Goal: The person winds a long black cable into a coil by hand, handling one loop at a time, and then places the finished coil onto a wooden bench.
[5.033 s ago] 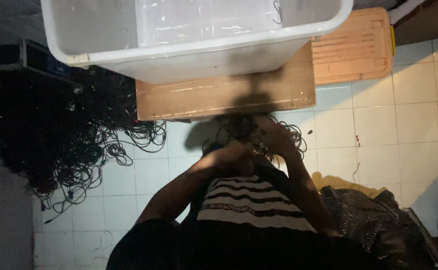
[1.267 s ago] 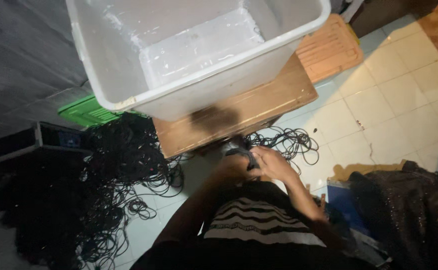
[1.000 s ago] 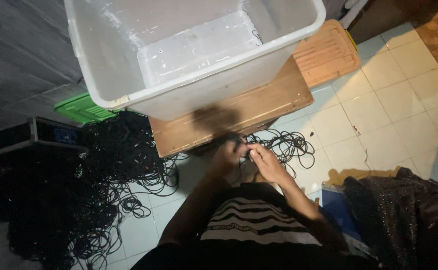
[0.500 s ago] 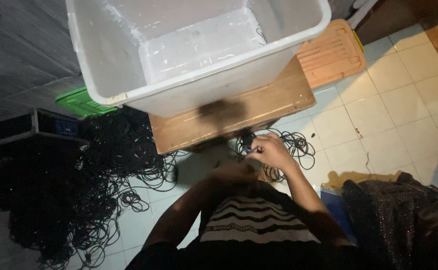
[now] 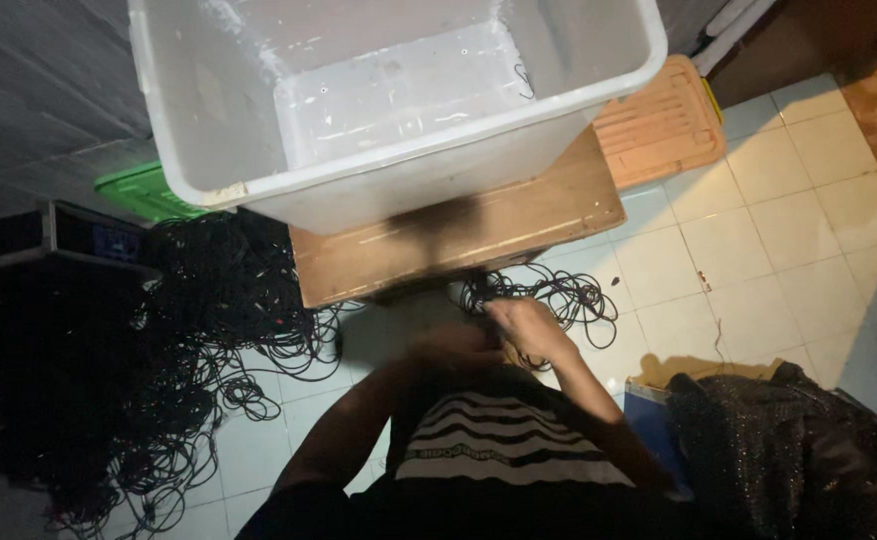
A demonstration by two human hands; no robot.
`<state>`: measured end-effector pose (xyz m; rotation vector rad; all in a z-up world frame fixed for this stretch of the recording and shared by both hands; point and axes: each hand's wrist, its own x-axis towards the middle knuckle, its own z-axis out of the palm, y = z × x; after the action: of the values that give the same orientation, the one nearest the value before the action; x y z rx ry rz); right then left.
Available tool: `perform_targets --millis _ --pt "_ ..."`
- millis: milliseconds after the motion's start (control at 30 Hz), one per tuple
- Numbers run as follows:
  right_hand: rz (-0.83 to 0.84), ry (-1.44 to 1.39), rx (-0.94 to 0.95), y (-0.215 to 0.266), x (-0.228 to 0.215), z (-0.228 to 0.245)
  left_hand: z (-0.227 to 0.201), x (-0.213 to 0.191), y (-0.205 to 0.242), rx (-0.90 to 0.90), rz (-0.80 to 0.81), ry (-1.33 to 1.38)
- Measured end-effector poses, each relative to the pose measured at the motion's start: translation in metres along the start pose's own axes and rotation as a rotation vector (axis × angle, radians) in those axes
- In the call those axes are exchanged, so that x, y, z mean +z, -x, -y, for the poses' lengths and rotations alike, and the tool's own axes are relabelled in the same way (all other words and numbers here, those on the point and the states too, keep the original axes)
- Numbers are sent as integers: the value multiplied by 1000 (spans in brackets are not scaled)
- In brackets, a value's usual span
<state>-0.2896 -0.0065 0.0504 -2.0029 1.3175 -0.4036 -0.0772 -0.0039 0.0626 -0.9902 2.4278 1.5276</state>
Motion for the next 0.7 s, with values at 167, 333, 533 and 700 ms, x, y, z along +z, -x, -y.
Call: perform_targets --millis 167,333,533,700 --pt "-283 -94 58 2 -5 33 4 -5 -29 -65 -825 357" --pt "-113 -507 91 3 20 5 18 -17 -27 548 -724 1654" --pt "-79 -107 272 -14 11 -31 30 -2 0 122 30 416" --pt "-214 -183 127 -2 13 -1 27 -9 -15 112 -682 530"
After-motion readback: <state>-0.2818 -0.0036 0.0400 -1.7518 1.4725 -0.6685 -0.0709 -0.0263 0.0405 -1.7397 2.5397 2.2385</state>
